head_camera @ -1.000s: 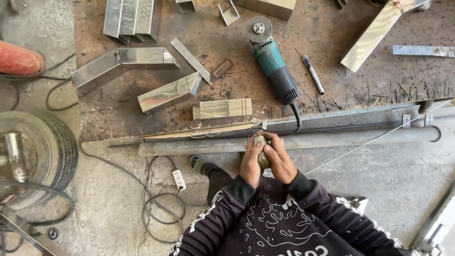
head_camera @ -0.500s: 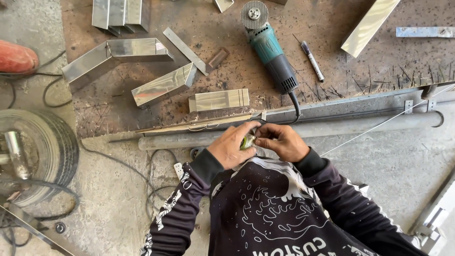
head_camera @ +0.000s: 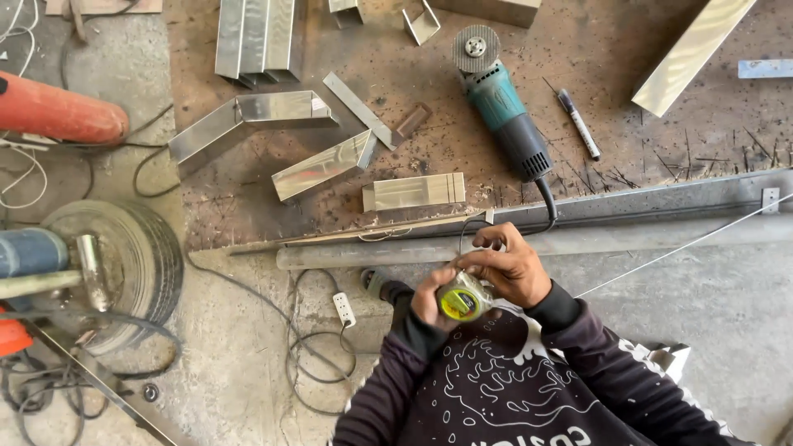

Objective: Measuring and marking metal pieces on a workbench using a tape measure and a marker for fabrication.

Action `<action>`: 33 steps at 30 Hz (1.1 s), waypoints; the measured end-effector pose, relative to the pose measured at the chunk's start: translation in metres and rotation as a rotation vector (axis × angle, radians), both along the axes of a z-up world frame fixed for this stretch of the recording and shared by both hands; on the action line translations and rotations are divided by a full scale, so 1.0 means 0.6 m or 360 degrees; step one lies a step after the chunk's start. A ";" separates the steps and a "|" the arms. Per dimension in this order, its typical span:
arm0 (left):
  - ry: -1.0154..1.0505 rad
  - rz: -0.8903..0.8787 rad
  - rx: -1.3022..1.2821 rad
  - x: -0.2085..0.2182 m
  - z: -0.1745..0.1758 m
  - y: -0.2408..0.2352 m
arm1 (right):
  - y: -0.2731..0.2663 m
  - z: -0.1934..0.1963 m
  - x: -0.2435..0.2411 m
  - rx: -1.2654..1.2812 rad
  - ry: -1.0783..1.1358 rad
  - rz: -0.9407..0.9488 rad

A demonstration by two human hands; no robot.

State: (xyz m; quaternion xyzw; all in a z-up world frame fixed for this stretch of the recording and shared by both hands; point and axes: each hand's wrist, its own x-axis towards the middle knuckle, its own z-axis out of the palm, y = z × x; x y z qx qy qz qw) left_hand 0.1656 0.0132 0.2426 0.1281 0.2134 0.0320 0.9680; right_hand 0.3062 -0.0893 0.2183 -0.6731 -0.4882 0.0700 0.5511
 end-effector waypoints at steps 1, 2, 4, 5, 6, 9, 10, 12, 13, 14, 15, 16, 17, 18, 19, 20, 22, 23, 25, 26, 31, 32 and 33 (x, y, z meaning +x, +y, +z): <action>-0.0001 -0.0010 -0.0001 -0.005 -0.009 0.011 | 0.003 0.011 0.001 -0.0001 -0.0001 -0.0010; 0.0147 -0.0018 0.0256 -0.009 -0.018 0.014 | -0.001 0.023 0.003 -0.0156 0.0187 0.0098; 0.0302 -0.0017 0.0500 -0.013 -0.023 0.039 | -0.004 0.042 -0.002 -0.0322 0.0383 0.0216; 0.0405 -0.0310 0.1126 -0.013 -0.016 0.061 | -0.002 0.051 -0.008 -0.0531 0.0832 0.0236; 0.0500 -0.0610 0.1759 -0.011 -0.009 0.089 | 0.005 0.060 -0.012 -0.0731 0.1276 0.0251; 0.0694 -0.0996 0.2342 0.026 0.054 0.090 | 0.035 0.071 -0.012 -0.0961 0.1037 0.0164; 0.0699 -0.0992 0.2337 0.029 0.048 0.101 | 0.035 0.060 0.001 -0.0966 0.1036 0.0170; 0.0562 -0.1064 0.2765 0.039 0.036 0.125 | 0.036 0.038 0.028 -0.0987 0.0864 0.0185; 0.0559 -0.1064 0.2765 0.045 0.032 0.136 | 0.034 0.047 0.042 -0.0988 0.0863 0.0183; 0.0693 -0.1214 0.2937 0.052 0.028 0.147 | 0.032 0.056 0.056 -0.0892 0.0953 0.0087; 0.0831 -0.1365 0.3105 0.059 0.023 0.158 | 0.030 0.064 0.070 -0.0794 0.1042 -0.0008; 0.0829 -0.1366 0.3105 0.060 0.028 0.181 | 0.011 0.024 0.099 -0.0794 0.1043 -0.0010; 0.1085 -0.1322 0.3225 0.061 0.033 0.205 | -0.009 -0.016 0.129 -0.0626 0.1097 -0.0207; 0.1348 -0.1279 0.3334 0.059 0.037 0.229 | -0.029 -0.058 0.154 -0.0457 0.1156 -0.0403; 0.1348 -0.1292 0.3332 0.062 0.024 0.247 | -0.019 -0.045 0.161 -0.0458 0.1166 -0.0406; 0.1391 -0.1272 0.3398 0.062 0.010 0.262 | -0.014 -0.034 0.164 -0.0480 0.1172 -0.0470; 0.1415 -0.1270 0.3463 0.064 -0.008 0.279 | -0.004 -0.020 0.164 -0.0509 0.1185 -0.0552; 0.1431 -0.1324 0.3478 0.066 -0.010 0.281 | 0.002 -0.017 0.161 -0.0442 0.1237 -0.0581; 0.1437 -0.1369 0.3505 0.075 -0.018 0.289 | 0.015 -0.015 0.161 -0.0363 0.1280 -0.0617; 0.1511 -0.1325 0.3580 0.074 -0.023 0.291 | 0.018 -0.017 0.155 -0.0471 0.1089 -0.0610; 0.1615 -0.1336 0.3708 0.084 -0.040 0.291 | 0.039 -0.077 0.142 -0.0702 -0.0031 -0.0637; 0.1617 -0.1339 0.3740 0.086 -0.044 0.288 | 0.041 -0.066 0.134 -0.0716 -0.0282 -0.0605; 0.1619 -0.1343 0.3773 0.088 -0.047 0.285 | 0.044 -0.055 0.126 -0.0726 -0.0533 -0.0570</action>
